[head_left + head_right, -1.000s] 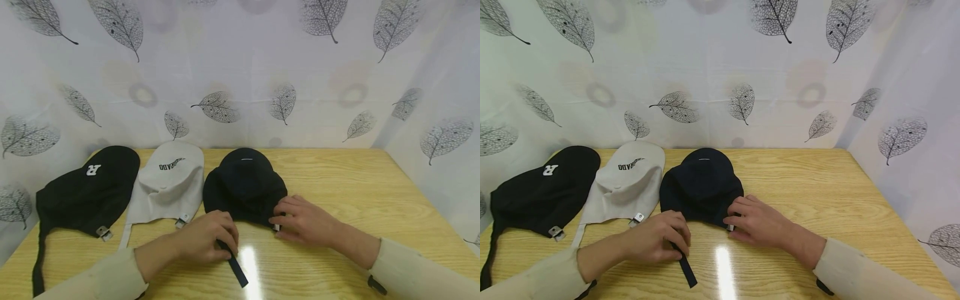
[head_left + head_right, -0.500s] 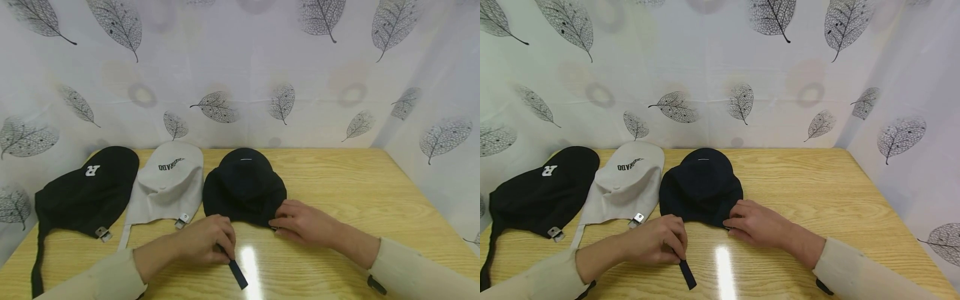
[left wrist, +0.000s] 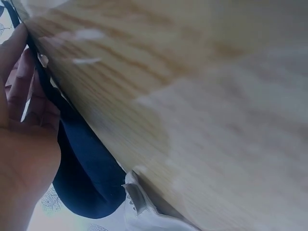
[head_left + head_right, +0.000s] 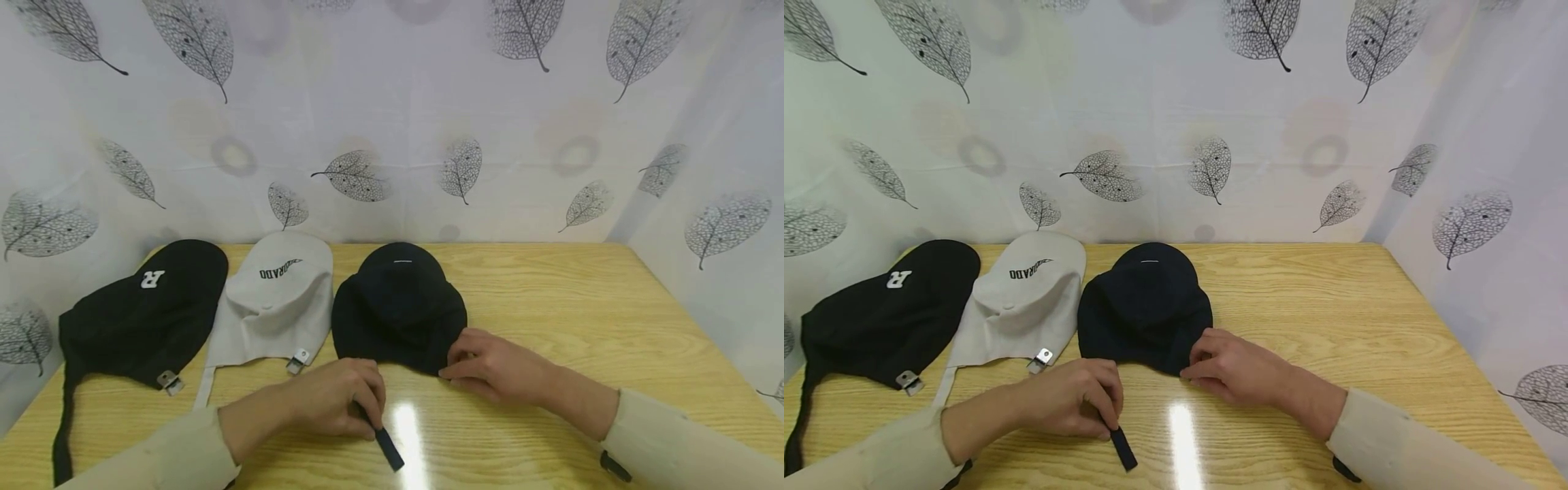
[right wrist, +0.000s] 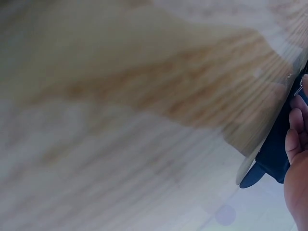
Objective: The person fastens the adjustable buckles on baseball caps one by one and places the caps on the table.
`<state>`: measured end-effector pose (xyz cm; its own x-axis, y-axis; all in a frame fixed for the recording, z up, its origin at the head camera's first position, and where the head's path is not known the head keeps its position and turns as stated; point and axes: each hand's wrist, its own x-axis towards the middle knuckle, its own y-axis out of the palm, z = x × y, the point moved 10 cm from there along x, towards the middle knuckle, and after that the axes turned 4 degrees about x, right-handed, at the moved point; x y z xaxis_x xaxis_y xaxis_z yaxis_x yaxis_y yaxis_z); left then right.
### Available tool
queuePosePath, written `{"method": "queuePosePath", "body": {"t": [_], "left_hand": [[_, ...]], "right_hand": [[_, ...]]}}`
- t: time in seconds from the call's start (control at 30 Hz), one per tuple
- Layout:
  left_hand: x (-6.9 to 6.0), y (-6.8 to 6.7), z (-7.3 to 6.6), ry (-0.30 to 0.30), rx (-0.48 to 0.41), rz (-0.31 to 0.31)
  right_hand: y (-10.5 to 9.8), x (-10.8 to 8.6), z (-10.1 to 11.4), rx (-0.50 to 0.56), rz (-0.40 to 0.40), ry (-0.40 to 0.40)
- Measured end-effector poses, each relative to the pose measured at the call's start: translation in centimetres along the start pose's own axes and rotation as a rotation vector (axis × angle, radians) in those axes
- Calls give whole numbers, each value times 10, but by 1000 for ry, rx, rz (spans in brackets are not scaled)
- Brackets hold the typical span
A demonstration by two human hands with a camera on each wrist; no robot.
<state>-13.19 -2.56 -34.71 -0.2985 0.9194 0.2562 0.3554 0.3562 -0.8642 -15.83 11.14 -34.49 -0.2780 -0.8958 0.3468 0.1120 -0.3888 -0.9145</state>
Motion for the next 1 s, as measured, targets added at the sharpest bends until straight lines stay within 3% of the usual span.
{"method": "queuePosePath", "body": {"t": [0.57,0.87,1.0], "left_hand": [[4,-5,-6,45,137,-69],[5,-2,4,-75,91,-52],[5,0,5,-81,96,-33]], "right_hand": [[-4,-1,3,14,-31,24],[3,2,2,83,15,66],[3,2,5,56,1,41]]}}
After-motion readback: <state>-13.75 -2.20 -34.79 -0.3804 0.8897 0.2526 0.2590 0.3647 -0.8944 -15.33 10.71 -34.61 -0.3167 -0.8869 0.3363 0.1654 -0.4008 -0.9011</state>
